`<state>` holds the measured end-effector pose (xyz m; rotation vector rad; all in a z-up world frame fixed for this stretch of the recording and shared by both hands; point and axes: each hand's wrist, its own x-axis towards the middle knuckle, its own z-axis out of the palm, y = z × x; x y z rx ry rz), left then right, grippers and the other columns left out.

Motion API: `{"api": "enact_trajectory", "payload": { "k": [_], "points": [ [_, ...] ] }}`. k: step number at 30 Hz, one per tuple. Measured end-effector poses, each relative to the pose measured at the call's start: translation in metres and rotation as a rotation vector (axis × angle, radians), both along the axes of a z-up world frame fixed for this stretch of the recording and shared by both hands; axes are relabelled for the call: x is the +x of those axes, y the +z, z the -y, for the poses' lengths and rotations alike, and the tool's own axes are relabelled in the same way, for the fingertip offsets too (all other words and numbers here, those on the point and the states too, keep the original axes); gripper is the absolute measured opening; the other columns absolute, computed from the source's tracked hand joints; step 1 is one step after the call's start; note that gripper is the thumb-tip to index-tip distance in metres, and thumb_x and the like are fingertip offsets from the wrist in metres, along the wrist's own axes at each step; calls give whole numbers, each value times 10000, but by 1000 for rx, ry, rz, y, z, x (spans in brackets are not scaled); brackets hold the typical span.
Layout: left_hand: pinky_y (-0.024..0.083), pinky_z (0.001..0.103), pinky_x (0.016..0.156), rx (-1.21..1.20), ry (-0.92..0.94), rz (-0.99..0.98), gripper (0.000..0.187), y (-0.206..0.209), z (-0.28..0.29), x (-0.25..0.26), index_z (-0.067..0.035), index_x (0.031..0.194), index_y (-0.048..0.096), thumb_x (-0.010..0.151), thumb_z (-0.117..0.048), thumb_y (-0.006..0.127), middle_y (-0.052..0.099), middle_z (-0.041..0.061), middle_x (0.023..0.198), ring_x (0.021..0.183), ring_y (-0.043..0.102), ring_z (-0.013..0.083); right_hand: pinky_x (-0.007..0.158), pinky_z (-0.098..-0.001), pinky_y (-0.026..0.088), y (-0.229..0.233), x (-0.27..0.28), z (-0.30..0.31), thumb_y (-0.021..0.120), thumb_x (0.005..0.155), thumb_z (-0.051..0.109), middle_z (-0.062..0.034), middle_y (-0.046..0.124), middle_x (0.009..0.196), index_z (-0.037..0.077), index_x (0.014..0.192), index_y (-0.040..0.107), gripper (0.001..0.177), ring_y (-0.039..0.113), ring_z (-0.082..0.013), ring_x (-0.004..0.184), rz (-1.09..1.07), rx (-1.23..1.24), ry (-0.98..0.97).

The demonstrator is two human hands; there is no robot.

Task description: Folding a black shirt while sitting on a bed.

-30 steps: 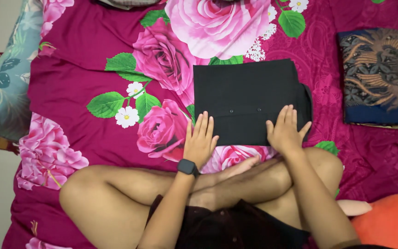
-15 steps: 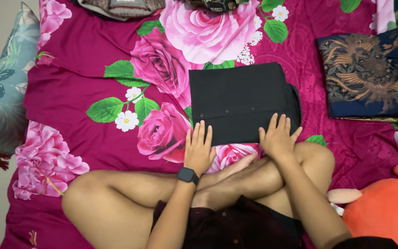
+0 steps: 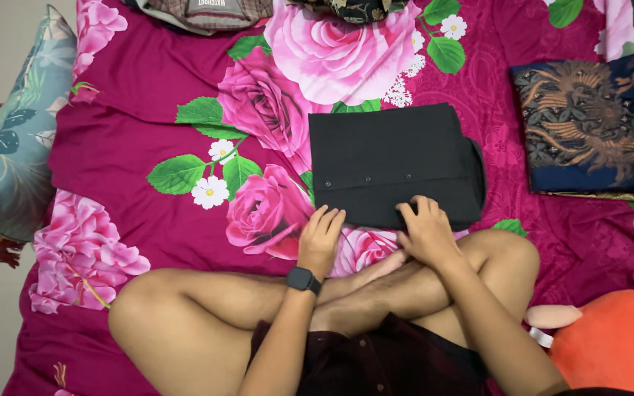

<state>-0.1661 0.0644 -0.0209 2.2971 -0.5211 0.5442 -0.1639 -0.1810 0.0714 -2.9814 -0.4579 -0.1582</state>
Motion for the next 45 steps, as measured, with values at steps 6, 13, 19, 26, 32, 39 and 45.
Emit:
{"api": "enact_trajectory", "payload": {
  "k": [6,13,19,26,32,39,45],
  "points": [
    [532,432,1035,-128,-67,16,435,16,-3,0,4,1224,666,796,63,617,645,192,1227,1241,605,387,847,-513,514,-11,-1,1,711,741,153,-177,588,1201,105,1212,655,476,579,-383,1094,47,-47,-53],
    [539,425,965,-91,-89,-82,464,26,-7,0,13,1264,658,807,78,610,633,199,1222,1239,595,391,787,-561,476,-32,-3,15,647,803,166,-159,577,1145,125,1251,595,453,570,-378,1041,11,-295,-346],
    [541,416,1008,-126,-60,-35,377,19,-11,2,-2,1186,653,818,67,615,669,173,1204,1221,631,359,966,-647,430,-55,1,37,573,961,149,-113,602,1157,128,1185,606,228,581,-349,1105,44,-349,-437],
    [526,435,1050,-272,-105,34,463,68,-20,5,2,1206,672,770,139,594,688,178,1212,1204,645,367,1163,-748,222,8,-4,45,641,865,79,-98,663,1121,132,1160,679,302,593,-337,1166,333,-95,-386],
    [518,442,961,-335,-64,114,374,160,-35,-11,-20,1212,672,862,108,635,707,149,1121,1064,675,339,1271,-601,172,79,-20,48,615,952,22,-64,637,1120,133,1137,651,219,563,-280,1220,562,-4,-263],
    [533,387,920,-475,67,20,212,217,-48,-4,-27,1133,696,943,31,622,721,131,1050,996,694,320,1101,-492,269,140,1,36,590,960,86,-36,670,980,143,931,654,91,560,-226,1055,568,-12,-183],
    [493,434,928,-619,275,-198,251,136,-35,100,29,1188,663,978,-101,619,702,205,1086,1022,650,404,1176,-594,232,85,109,32,653,1048,210,-119,654,1113,109,1079,661,105,597,-292,1148,473,-175,-135]
  ]
}}
